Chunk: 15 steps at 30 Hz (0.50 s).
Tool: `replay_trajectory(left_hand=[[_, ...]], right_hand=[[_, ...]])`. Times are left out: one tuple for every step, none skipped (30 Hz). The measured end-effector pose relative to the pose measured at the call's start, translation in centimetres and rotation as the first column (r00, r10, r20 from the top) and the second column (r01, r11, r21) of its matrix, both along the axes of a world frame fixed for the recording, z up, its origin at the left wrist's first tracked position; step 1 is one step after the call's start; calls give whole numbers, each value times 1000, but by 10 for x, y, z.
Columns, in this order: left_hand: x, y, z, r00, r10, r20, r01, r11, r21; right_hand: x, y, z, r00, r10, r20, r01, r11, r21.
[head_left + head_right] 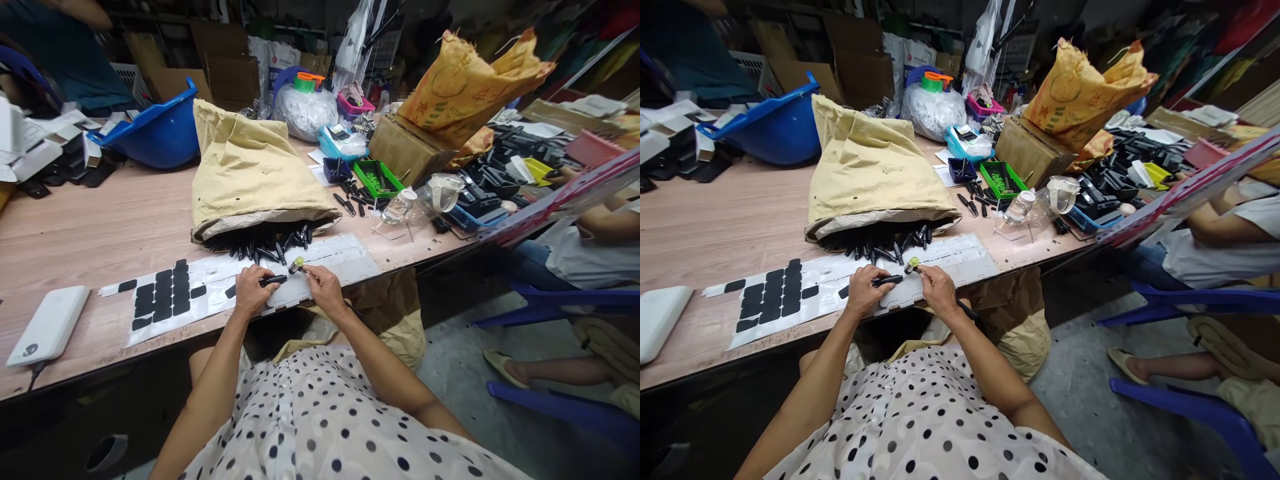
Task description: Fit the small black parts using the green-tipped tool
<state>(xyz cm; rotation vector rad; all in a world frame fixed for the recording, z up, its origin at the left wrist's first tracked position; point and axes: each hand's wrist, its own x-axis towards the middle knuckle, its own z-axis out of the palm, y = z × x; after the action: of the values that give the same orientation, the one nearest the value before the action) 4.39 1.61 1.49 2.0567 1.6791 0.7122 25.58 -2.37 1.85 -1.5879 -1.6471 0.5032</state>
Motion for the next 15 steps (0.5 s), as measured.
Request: replay_trajectory(left_hand=[[0,0,0,1000,0,6,0,1000,0],[1,0,-1,1000,0,11,0,1000,3],[1,0,-1,1000,1,17,-1,1000,6],[1,0,-2,1000,1,23,-2,1000,8],[0,1,-3,1000,2,28,-3,1000,9],[0,1,-4,999,3,32,-3,1000,9],[0,1,-5,999,2,37,-2,1000,10],[0,1,-6,999,0,40,-1,1000,11],[1,1,-6,999,-2,43,1,1000,14],[1,1,-6,999,-4,46,3,1000,16],[2,1,-6,999,-7,48,6,1000,18],[2,1,-6,999,-8,50,7,1000,18],[3,1,-6,999,-8,52,7,1000,16],[3,1,-6,999,-6,53,5,1000,13],[4,1,-6,998,-4,55,3,1000,9]], right_hand=[[-2,-1,2,1000,17,2,-17,1000,10],[-4,-2,4,999,39,10,-39,999,22],[-7,-2,6,998,63,24,-64,997,36],[-10,-3,9,995,87,40,-89,995,52],[-14,-4,10,992,109,58,-113,991,70],[-17,-4,12,989,128,75,-135,987,90],[-20,-4,13,985,144,93,-154,982,107],[-23,-5,14,981,157,112,-170,978,121],[-25,-5,14,977,169,131,-186,974,129],[-26,-6,13,972,179,153,-199,971,130],[-27,-6,13,966,188,176,-211,970,124],[-27,-6,13,961,194,197,-219,969,114],[-27,-6,13,957,197,213,-223,970,102],[-26,-6,13,955,197,224,-222,971,92],[-25,-6,13,955,191,227,-215,973,86]])
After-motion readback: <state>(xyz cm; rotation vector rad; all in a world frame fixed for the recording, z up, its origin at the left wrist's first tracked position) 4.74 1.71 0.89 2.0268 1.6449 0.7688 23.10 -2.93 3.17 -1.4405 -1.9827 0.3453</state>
